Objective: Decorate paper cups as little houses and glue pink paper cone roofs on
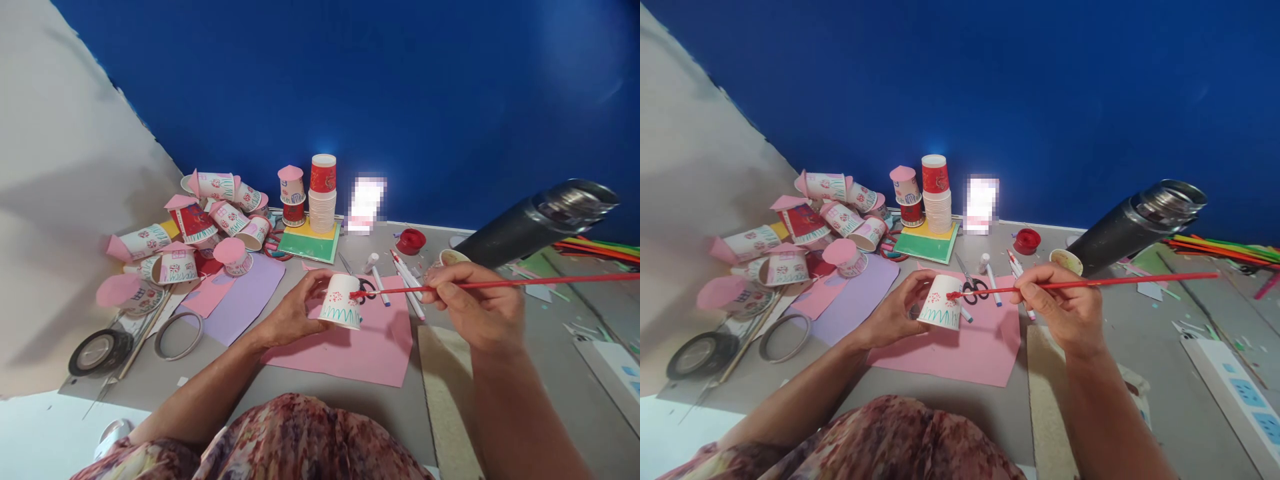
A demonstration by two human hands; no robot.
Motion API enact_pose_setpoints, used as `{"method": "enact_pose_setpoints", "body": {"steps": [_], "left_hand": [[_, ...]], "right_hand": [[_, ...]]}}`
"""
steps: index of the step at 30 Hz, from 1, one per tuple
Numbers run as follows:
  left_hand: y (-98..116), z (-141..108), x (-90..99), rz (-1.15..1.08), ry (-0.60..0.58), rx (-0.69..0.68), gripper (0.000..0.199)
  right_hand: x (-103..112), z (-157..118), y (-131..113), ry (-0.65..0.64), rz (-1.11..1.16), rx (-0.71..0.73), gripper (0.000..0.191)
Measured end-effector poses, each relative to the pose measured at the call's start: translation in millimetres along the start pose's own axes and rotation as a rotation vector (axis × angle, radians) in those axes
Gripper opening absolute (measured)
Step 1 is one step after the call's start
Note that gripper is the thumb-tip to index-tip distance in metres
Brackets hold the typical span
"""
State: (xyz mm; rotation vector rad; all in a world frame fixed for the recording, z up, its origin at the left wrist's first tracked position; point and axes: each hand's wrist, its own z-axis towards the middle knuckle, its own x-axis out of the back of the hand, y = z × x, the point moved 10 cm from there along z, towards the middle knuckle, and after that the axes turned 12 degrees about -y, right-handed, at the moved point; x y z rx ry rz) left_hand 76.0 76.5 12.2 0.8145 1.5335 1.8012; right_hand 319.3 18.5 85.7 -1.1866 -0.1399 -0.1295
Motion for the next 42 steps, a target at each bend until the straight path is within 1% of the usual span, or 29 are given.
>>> {"method": "enact_pose_setpoints", "body": {"steps": [4,10,17,21,26,30,34,36,40,42], "left_hand": [[1,0,0.5,0.015,0.002,-0.004,0.077],[1,-1,1.5,0.020,0.016,-0.003,0.076],[-1,0,2.5,-0.041,0.045,0.006,0.076],[-3,0,1.1,-0.066,0.029,0.010,0.078],[-3,-1,1.0,-0.103,0.034,-0.009,0.077],[-7,-1,-1.3,-0.135,0.013,0.009,0.078],[-7,0,0.0,-0.155,0.018,0.005,0.078],[-7,0,0.3,-0.167,0.016,-0.007,0.078],[-7,1,-0.7,-0.169,0.008,-0.002,0.079],[-8,0,0.0,-0.172,0.019,-0.004,0.079]], "right_hand": [[-5,1,-1,-0.042,0.006,0.003,0.007],[7,-2,-2,0.052,-0.013,-0.002,0.008],[5,-1,0,0.024,-0.021,-0.002,0.008],[7,-1,-1,0.047,0.004,0.013,0.008],[2,1,1,0.007,0.008,-0.006,0.007],[4,2,1,0.038,0.018,-0.004,0.008],[2,1,2,0.021,0.011,-0.025,0.009],[3,1,1,0.032,0.026,-0.032,0.010],[8,3,-4,0.097,0.105,-0.024,0.016],[6,6,-7,0.094,0.154,0.004,0.017]]}}
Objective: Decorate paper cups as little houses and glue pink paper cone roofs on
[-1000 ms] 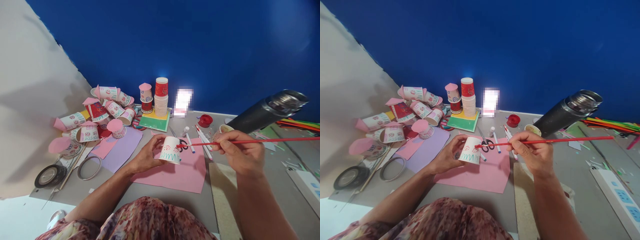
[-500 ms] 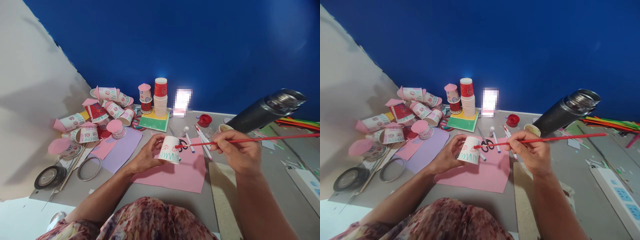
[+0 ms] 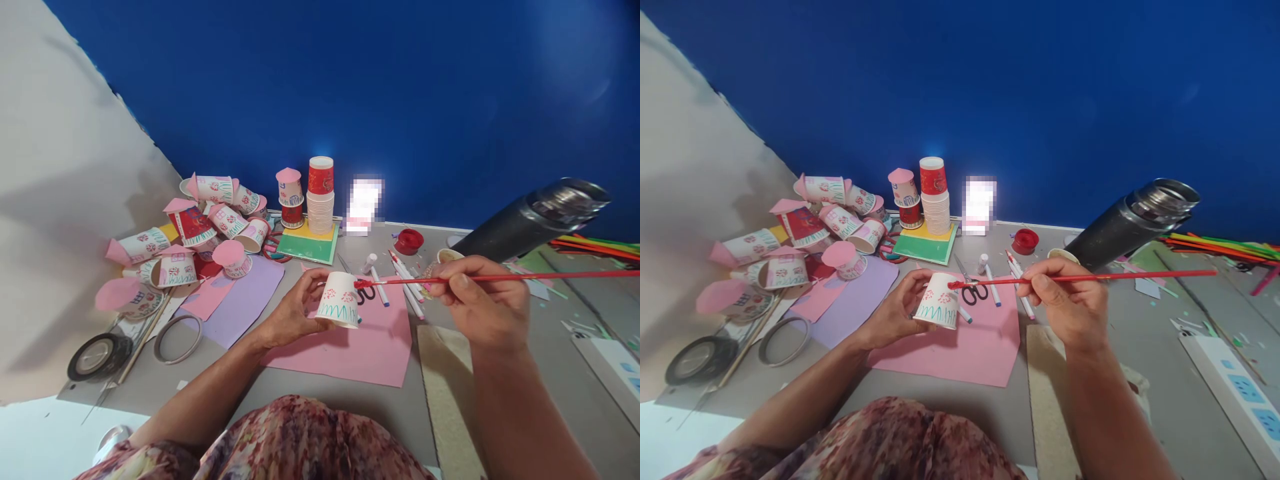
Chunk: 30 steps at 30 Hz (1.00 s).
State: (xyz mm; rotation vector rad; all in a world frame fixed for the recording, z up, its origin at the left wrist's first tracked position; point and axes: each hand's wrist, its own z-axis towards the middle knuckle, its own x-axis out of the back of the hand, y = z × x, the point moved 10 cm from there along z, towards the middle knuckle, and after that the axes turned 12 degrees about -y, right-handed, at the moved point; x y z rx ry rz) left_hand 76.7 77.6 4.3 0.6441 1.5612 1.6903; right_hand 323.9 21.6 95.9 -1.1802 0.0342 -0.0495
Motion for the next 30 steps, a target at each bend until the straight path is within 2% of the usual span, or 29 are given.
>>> {"method": "enact_pose_setpoints", "body": {"steps": [4,7,8,11,13,16,20,23,28,30], "left_hand": [[-3,-1,2.0,-0.006,0.024,-0.012,0.081],[-3,-1,-0.7,-0.002,0.019,-0.023,0.085],[-3,-1,-2.4,-0.001,0.019,-0.025,0.086],[-2,-1,-8.6,-0.016,0.031,-0.021,0.089],[-2,-1,-12.8,-0.034,0.040,-0.008,0.091],[0,-2,-16.6,-0.016,0.033,-0.002,0.093],[15,-3,-11.4,0.170,0.024,-0.036,0.102],[24,-2,-6.2,0.383,0.007,0.031,0.095],[36,1,-4.6,0.563,-0.036,0.044,0.092],[36,2,-2.3,0.565,-0.034,0.039,0.089]], "right_hand": [[-7,2,-6,-0.022,0.016,0.107,0.018],[-18,0,0,-0.072,-0.097,0.088,0.018],[-27,0,4,-0.127,-0.167,0.066,0.024],[-62,-2,14,-0.357,-0.452,0.027,0.067],[-83,-5,20,-0.478,-0.606,0.043,0.088],[-101,-8,23,-0.556,-0.704,0.090,0.088],[-106,-8,25,-0.573,-0.833,0.129,0.077],[-105,-8,27,-0.590,-0.891,0.143,0.077],[-101,-6,31,-0.618,-0.823,0.097,0.086],[-94,-4,29,-0.571,-0.754,0.072,0.087]]}}
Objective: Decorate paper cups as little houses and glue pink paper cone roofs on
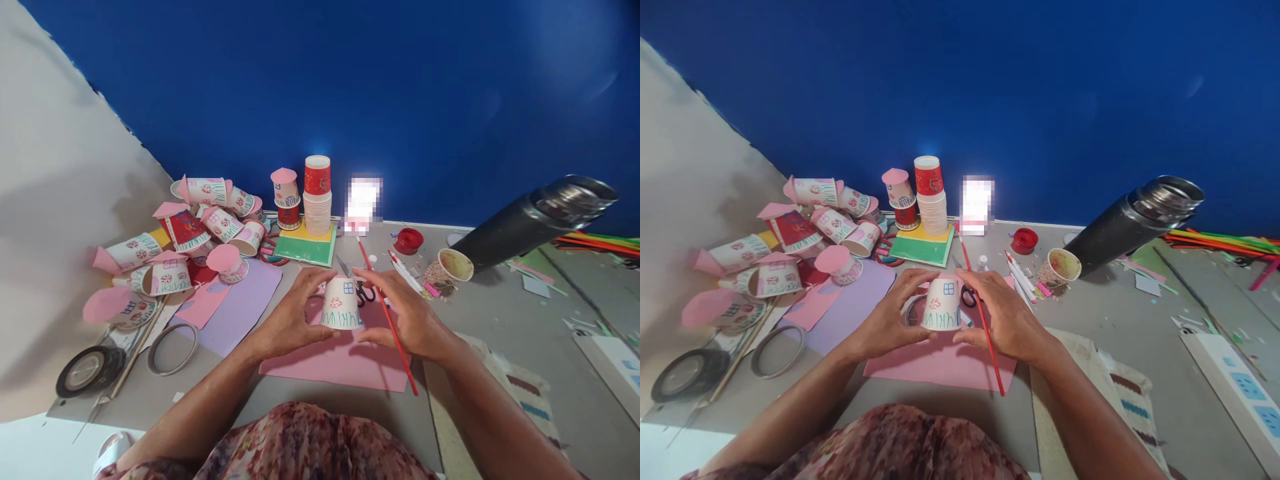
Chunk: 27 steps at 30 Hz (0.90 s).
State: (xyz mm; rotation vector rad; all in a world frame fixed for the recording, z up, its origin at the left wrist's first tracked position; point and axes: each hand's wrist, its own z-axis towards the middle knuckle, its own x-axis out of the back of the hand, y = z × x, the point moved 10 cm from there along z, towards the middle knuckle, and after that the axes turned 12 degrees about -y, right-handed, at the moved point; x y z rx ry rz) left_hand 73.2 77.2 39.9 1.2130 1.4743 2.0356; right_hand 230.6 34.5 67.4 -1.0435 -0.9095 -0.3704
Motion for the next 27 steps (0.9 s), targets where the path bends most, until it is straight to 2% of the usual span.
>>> {"method": "enact_pose_setpoints", "body": {"steps": [1,4,7,10,16,19,22,27], "left_hand": [[-3,0,1.2,-0.013,0.013,-0.001,0.085],[-16,-3,5.9,-0.099,0.083,0.003,0.078],[-28,-6,9.9,-0.176,0.148,-0.004,0.076],[-32,-7,11.4,-0.210,0.173,-0.008,0.073],[-30,-6,8.4,-0.219,0.149,-0.002,0.077],[-27,-6,8.9,-0.212,0.152,-0.013,0.076],[-25,-6,7.6,-0.198,0.139,-0.020,0.076],[-23,-6,3.0,-0.169,0.102,-0.019,0.074]], "right_hand": [[7,-3,2,0.054,0.045,-0.012,0.079],[32,-19,8,0.303,0.210,-0.009,0.035],[47,-34,12,0.474,0.356,0.046,0.028],[49,-36,14,0.501,0.433,0.060,0.028],[40,-39,30,0.510,0.648,-0.045,0.022],[42,-45,32,0.545,0.599,-0.064,0.011],[43,-47,31,0.542,0.521,-0.076,0.009],[38,-40,23,0.428,0.465,-0.054,0.012]]}}
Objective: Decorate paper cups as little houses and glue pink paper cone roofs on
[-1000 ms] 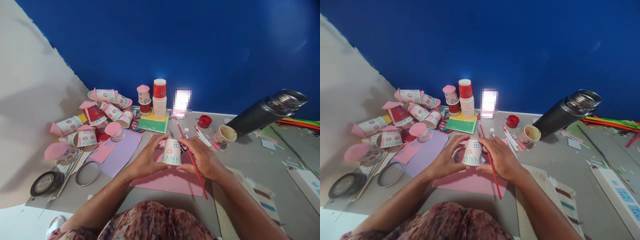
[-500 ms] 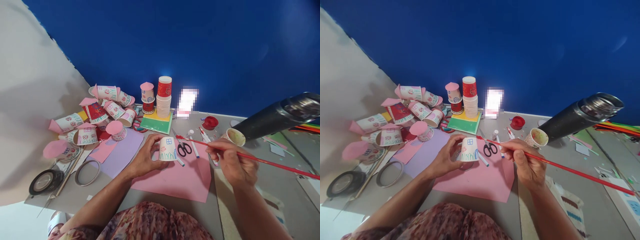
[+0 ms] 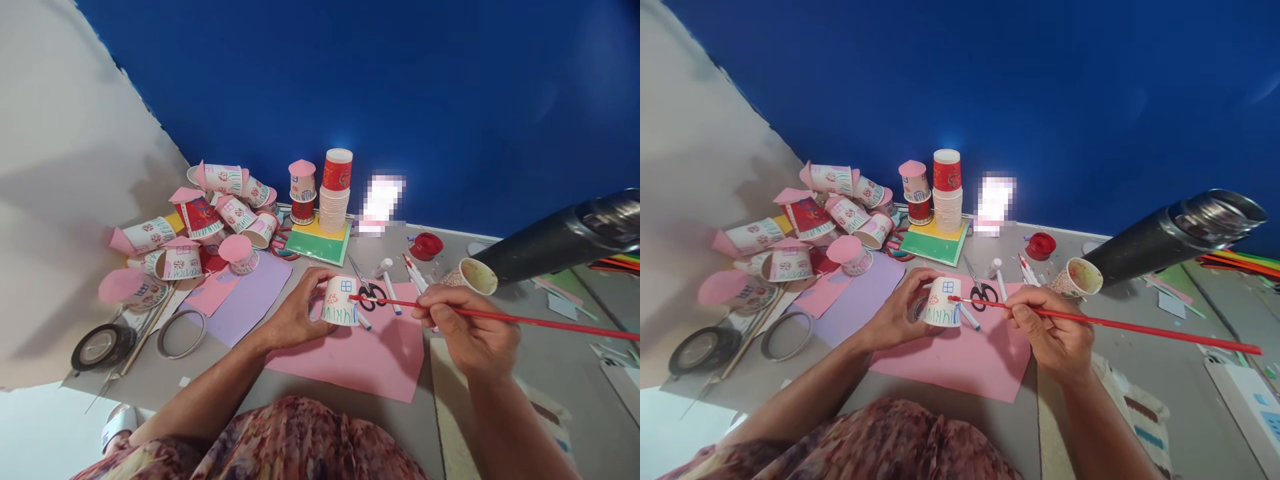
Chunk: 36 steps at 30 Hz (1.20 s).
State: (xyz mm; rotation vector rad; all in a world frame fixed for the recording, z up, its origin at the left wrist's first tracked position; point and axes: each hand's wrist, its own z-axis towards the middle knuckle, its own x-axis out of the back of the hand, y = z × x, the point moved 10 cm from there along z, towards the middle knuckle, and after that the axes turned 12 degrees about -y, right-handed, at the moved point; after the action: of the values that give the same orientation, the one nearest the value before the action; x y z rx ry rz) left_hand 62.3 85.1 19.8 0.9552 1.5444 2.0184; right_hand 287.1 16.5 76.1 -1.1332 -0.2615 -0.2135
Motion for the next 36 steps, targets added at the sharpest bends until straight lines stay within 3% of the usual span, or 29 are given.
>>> {"method": "enact_pose_setpoints", "body": {"steps": [16,36], "left_hand": [[0,0,-4.6,-0.030,-0.021,-0.013,0.074],[2,1,-7.0,-0.026,-0.027,-0.033,0.074]], "right_hand": [[-9,3,-10,-0.090,0.005,0.048,0.017],[-4,4,-9,-0.071,-0.069,0.040,0.015]]}}
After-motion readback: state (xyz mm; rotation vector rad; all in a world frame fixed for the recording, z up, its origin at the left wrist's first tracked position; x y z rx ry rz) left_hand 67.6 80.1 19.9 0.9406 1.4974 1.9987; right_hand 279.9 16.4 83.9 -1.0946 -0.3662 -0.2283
